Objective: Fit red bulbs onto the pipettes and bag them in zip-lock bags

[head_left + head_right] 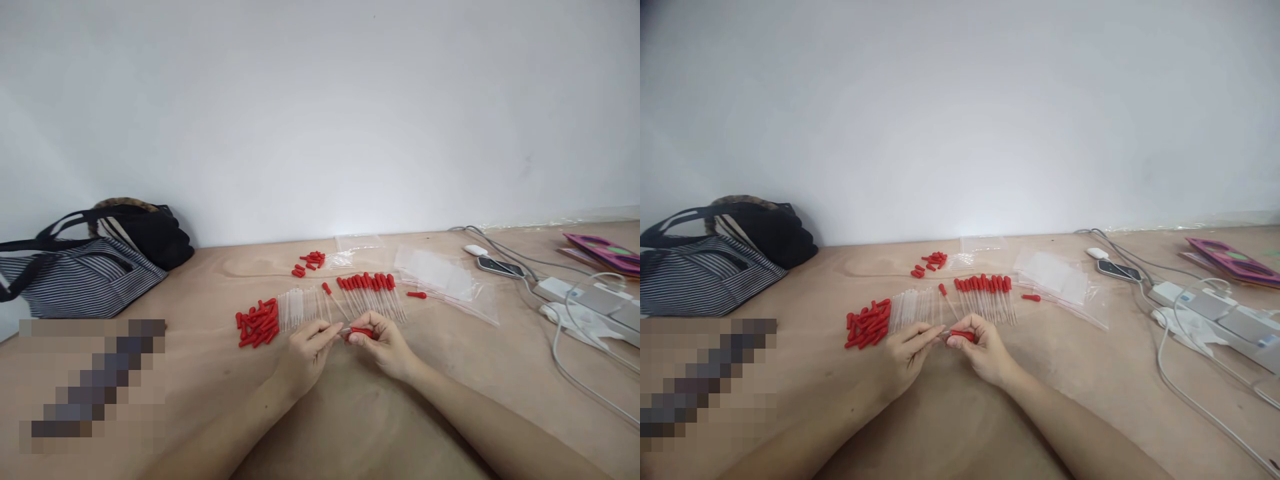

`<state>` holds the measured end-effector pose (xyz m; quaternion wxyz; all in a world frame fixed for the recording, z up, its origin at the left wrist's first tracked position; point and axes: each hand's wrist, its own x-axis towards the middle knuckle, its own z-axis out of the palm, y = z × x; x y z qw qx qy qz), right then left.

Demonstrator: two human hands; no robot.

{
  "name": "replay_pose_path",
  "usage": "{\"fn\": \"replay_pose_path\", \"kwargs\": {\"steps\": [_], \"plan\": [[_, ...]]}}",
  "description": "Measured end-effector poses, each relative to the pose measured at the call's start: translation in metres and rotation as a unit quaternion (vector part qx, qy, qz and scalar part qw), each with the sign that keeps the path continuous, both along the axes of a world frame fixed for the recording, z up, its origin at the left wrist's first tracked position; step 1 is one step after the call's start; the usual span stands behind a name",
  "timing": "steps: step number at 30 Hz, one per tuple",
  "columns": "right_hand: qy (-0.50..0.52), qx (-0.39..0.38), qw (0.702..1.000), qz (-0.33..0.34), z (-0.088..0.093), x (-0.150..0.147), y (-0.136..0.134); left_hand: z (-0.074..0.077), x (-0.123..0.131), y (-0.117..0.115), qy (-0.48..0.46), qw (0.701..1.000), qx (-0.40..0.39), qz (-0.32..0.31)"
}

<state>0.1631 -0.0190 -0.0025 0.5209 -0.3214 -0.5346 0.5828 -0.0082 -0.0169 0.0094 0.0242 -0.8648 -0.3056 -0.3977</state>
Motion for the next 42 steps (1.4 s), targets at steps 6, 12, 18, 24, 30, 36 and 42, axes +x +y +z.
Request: {"fn": "replay_pose_path", "kwargs": {"steps": [6,12,18,24,30,36,42], "plan": [[-0.036,0.005,0.998,-0.041,-0.004,0.000,-0.002,-0.002,-0.001,0.001,0.014,0.999,0.045,0.003],[-0.121,0.064,0.988,-0.067,-0.007,0.004,-0.001,0.002,0.001,-0.001,0.055,0.993,0.102,0.013],[-0.249,0.189,0.947,-0.074,-0.006,0.010,0.001,0.005,0.001,-0.004,0.097,0.988,0.124,0.012],[-0.247,0.215,0.944,-0.049,-0.006,0.009,-0.002,-0.001,0.006,-0.007,0.053,0.994,0.096,0.020],[-0.221,0.222,0.947,-0.067,-0.006,0.004,-0.003,-0.008,0.008,-0.010,0.003,0.999,0.035,0.016],[-0.311,0.299,0.900,-0.061,0.003,0.017,-0.001,0.003,0.005,-0.007,0.030,0.999,0.037,0.017],[-0.372,0.440,0.814,-0.076,0.003,0.022,0.001,0.003,0.005,-0.007,0.053,0.997,0.029,0.049]]}}
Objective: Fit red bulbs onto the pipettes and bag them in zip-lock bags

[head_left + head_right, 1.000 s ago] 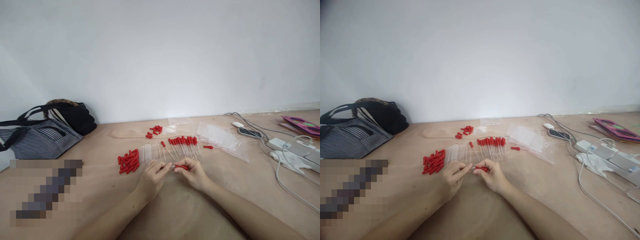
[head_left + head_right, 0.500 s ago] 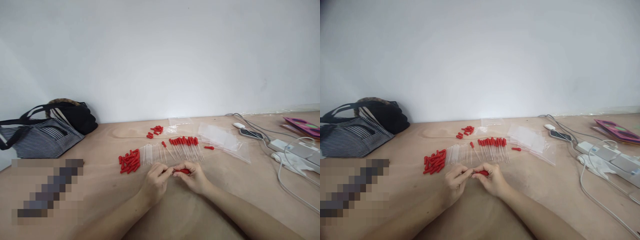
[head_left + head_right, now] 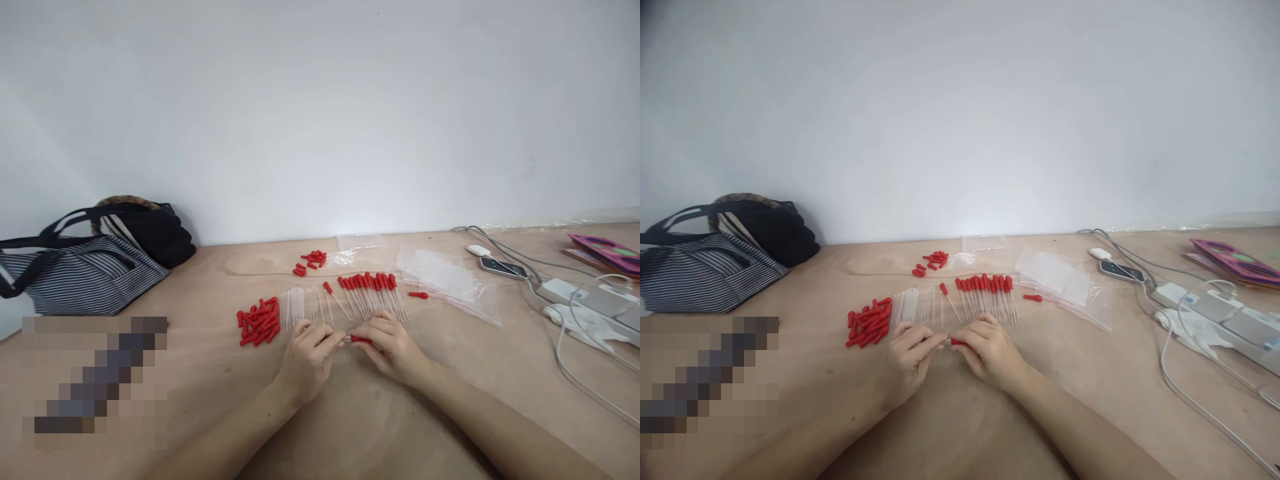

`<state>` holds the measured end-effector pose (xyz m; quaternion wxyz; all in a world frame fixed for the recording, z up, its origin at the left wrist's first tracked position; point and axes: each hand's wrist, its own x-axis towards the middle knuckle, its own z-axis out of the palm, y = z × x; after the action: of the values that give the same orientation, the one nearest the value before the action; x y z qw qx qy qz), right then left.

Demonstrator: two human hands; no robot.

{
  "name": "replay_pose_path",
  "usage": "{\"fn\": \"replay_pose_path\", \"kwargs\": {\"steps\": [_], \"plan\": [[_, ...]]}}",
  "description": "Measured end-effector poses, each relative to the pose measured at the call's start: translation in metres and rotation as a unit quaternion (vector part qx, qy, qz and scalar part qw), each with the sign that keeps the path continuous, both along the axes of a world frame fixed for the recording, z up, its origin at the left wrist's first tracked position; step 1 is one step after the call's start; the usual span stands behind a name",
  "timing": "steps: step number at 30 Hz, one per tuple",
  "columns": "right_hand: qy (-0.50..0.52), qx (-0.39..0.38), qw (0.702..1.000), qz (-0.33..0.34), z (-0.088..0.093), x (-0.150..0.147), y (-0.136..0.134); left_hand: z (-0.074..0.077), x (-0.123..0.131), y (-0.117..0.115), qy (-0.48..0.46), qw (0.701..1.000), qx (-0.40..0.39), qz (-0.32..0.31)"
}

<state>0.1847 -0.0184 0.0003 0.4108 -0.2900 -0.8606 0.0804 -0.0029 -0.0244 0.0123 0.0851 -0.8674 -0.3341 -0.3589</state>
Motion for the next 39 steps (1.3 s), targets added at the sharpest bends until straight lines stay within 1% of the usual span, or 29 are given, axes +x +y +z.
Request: {"fn": "replay_pose_path", "kwargs": {"steps": [4,10,13,15,17,19,21,22,25,27,29,31,33,36,39], "plan": [[-0.005,0.031,1.000,-0.005,-0.003,-0.005,-0.001,-0.002,0.002,-0.004,-0.009,1.000,-0.009,0.005],[-0.003,0.033,0.999,0.003,-0.008,-0.010,-0.005,-0.005,0.003,-0.009,-0.025,0.999,-0.020,0.011],[-0.009,0.035,0.999,-0.006,-0.007,-0.012,-0.006,-0.007,0.003,-0.010,-0.032,0.999,-0.026,0.011],[-0.027,0.036,0.999,-0.021,-0.003,-0.011,-0.005,-0.005,0.004,-0.010,-0.031,0.999,-0.029,0.009],[-0.047,0.042,0.997,-0.036,0.002,-0.006,-0.003,0.001,0.004,-0.010,-0.025,0.999,-0.038,0.009],[-0.053,0.044,0.996,-0.060,0.007,0.004,0.001,0.008,0.003,-0.006,-0.031,0.997,-0.072,0.018],[-0.032,0.037,0.993,-0.105,0.009,0.018,0.009,0.015,0.002,0.004,-0.068,0.986,-0.147,0.040],[-0.013,0.029,0.990,-0.138,0.009,0.027,0.014,0.018,0.001,0.012,-0.093,0.973,-0.202,0.056],[0.072,0.012,0.966,-0.247,0.004,0.054,0.032,0.020,0.003,0.044,-0.148,0.912,-0.362,0.120],[0.100,-0.009,0.945,-0.311,0.000,0.071,0.043,0.018,0.009,0.067,-0.155,0.895,-0.388,0.153],[0.085,-0.030,0.926,-0.366,-0.003,0.086,0.051,0.014,0.018,0.086,-0.144,0.889,-0.399,0.171],[0.048,-0.051,0.910,-0.408,-0.006,0.098,0.055,0.012,0.027,0.100,-0.119,0.884,-0.412,0.185],[0.008,-0.070,0.895,-0.439,-0.007,0.105,0.057,0.011,0.034,0.109,-0.083,0.879,-0.426,0.197],[-0.052,-0.087,0.872,-0.479,-0.007,0.108,0.056,0.014,0.043,0.117,-0.026,0.870,-0.444,0.214],[-0.113,-0.100,0.856,-0.495,-0.004,0.105,0.054,0.016,0.050,0.122,0.020,0.859,-0.452,0.238]]}}
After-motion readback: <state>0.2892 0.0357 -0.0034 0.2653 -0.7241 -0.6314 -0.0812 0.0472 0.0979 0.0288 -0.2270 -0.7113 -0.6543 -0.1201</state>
